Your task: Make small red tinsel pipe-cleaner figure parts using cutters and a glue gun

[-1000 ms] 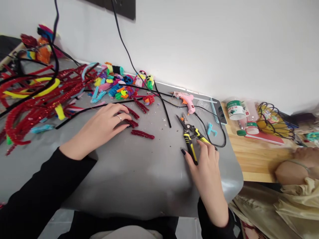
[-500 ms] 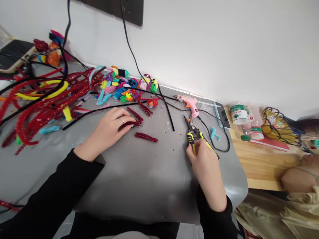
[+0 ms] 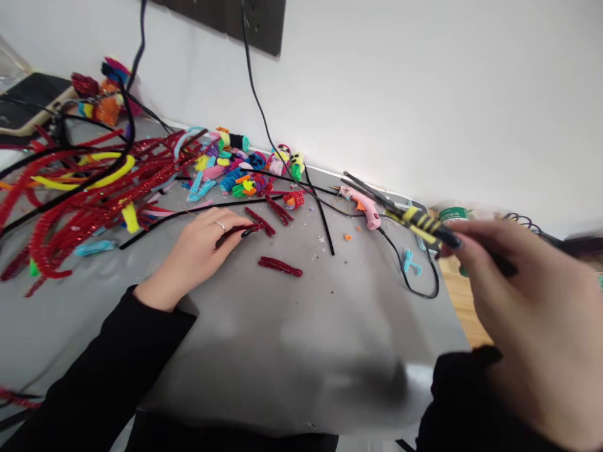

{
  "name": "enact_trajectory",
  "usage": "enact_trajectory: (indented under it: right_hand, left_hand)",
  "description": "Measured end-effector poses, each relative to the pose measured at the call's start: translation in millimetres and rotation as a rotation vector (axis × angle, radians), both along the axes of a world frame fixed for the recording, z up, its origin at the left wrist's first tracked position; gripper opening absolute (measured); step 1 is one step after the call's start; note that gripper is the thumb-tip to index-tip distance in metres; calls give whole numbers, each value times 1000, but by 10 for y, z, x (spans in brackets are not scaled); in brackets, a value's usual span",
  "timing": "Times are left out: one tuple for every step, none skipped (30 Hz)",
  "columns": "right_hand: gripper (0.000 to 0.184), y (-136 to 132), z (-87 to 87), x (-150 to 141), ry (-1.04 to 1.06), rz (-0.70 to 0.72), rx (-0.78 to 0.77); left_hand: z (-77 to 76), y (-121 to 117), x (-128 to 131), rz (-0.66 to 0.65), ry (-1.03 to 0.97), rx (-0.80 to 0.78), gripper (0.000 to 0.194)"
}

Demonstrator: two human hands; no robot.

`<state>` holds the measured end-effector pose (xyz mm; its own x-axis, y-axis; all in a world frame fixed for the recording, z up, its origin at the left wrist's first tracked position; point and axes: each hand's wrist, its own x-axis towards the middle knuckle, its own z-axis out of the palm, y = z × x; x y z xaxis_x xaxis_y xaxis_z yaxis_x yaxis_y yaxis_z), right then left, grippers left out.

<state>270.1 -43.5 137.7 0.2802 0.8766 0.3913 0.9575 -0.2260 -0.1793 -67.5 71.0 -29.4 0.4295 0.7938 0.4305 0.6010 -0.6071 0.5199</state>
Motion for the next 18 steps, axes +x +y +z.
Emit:
enact_trajectory:
  right_hand:
    - [28, 181, 1, 31, -8, 10, 21]
    - [26, 378, -9, 68, -20, 25, 23]
    - [24, 583, -28, 108, -45, 37, 27]
    - [23, 786, -54, 150, -45, 60, 20]
    - [22, 981, -84, 190, -19, 71, 2]
    - [21, 1159, -117, 229, 27, 75, -32]
    - [21, 1319, -153, 266, 66, 84, -63]
    - [19, 1459, -190, 303, 88, 102, -100]
    - [17, 1580, -229, 339, 99, 114, -137]
    - [17, 1683, -266, 375, 105, 110, -155]
    - [19, 1771, -301, 412, 109, 107, -165]
    - [22, 1847, -331, 450, 114, 111, -179]
    - [24, 1913, -354, 489, 119, 118, -190]
    - [27, 1969, -370, 528, 126, 125, -204]
    - [29, 2016, -378, 565, 136, 130, -222]
    - [30, 2055, -377, 599, 152, 131, -240]
    - [31, 2087, -370, 628, 172, 128, -261]
    - [32, 2113, -359, 653, 196, 134, -287]
  left_hand:
    - [-3, 0, 8, -11, -1, 5, 28]
    - [-7, 0, 16, -22, 3, 9, 29]
    - [-10, -1, 24, -29, 9, 10, 30]
    - [-12, -4, 30, -33, 15, 9, 31]
    - [-13, -8, 33, -32, 17, 9, 31]
    - [-13, -12, 34, -26, 15, 11, 31]
    - [-12, -17, 34, -13, 12, 14, 31]
    - [-10, -23, 32, 4, 7, 19, 31]
    - [-8, -28, 29, 23, 0, 25, 30]
    - [-7, -34, 27, 41, -6, 31, 29]
    - [-5, -38, 24, 57, -15, 35, 28]
    - [-4, -41, 23, 70, -22, 37, 28]
    - [-3, -43, 22, 80, -29, 38, 27]
    - [-3, -44, 22, 88, -35, 37, 27]
    - [-3, -43, 22, 96, -41, 37, 26]
    - [-4, -41, 23, 99, -46, 39, 26]
    - [-5, -40, 23, 99, -50, 42, 26]
    - [-5, -38, 23, 98, -52, 42, 26]
